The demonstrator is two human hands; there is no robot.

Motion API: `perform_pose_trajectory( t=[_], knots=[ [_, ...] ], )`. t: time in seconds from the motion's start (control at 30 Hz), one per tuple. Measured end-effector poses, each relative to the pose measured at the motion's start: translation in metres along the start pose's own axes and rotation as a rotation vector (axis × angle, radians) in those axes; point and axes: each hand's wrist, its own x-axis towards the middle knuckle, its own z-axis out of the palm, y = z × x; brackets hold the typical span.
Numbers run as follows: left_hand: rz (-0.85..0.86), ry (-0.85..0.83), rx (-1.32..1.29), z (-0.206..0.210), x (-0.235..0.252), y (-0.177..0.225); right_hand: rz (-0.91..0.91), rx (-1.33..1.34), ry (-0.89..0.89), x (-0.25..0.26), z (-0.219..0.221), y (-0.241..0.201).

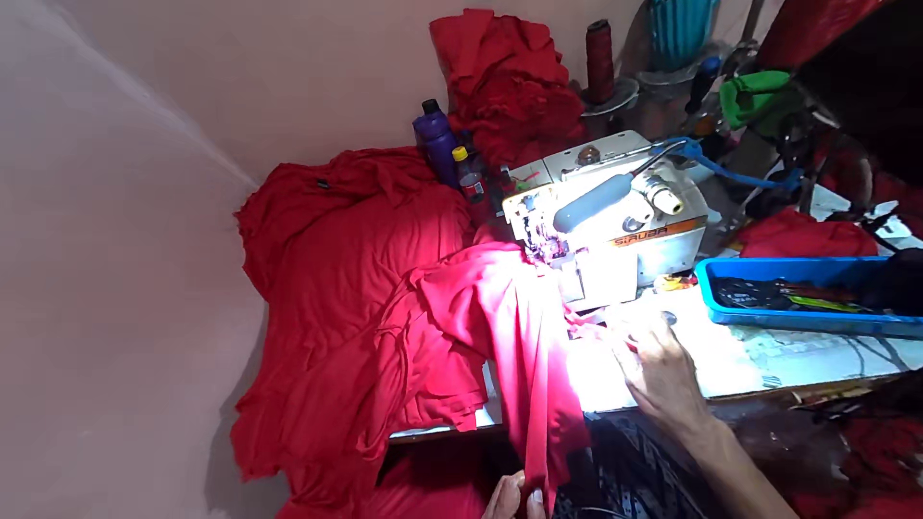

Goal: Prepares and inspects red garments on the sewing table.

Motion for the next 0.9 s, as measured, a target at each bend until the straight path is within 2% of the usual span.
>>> perform_pose_trajectory(
  t=[0.07,0.17,0.23,0.3,0.4,0.6,0.8,0.9],
  knots=[
    [0.040,0.037,-0.007,0.001,-0.003,0.000,0.099,0.263,-0.069,0.001,0.014,-0.014],
    [0.104,0.053,-0.078,0.000,-0.005,0.003,0.479,0.841,-0.316,0.009,0.024,-0.027],
    [0.138,0.066,-0.124,-0.003,-0.007,0.007,0.522,0.984,-0.424,0.000,0.023,-0.035],
    [0.184,0.087,-0.132,-0.005,-0.011,0.008,0.481,0.944,-0.559,-0.026,0.018,-0.042],
    [0.265,0.098,-0.119,-0.002,-0.019,0.002,0.330,0.831,-0.609,-0.080,0.010,-0.038],
    [0.408,0.086,-0.097,0.014,-0.037,-0.017,0.486,0.937,-0.534,-0.134,-0.030,-0.047],
    [0.481,0.042,-0.043,0.017,-0.044,-0.026,0.571,0.965,-0.619,-0.154,-0.041,-0.056],
    [0.489,0.032,-0.046,0.017,-0.051,-0.026,0.568,0.956,-0.594,-0.159,-0.040,-0.059]
  ],
)
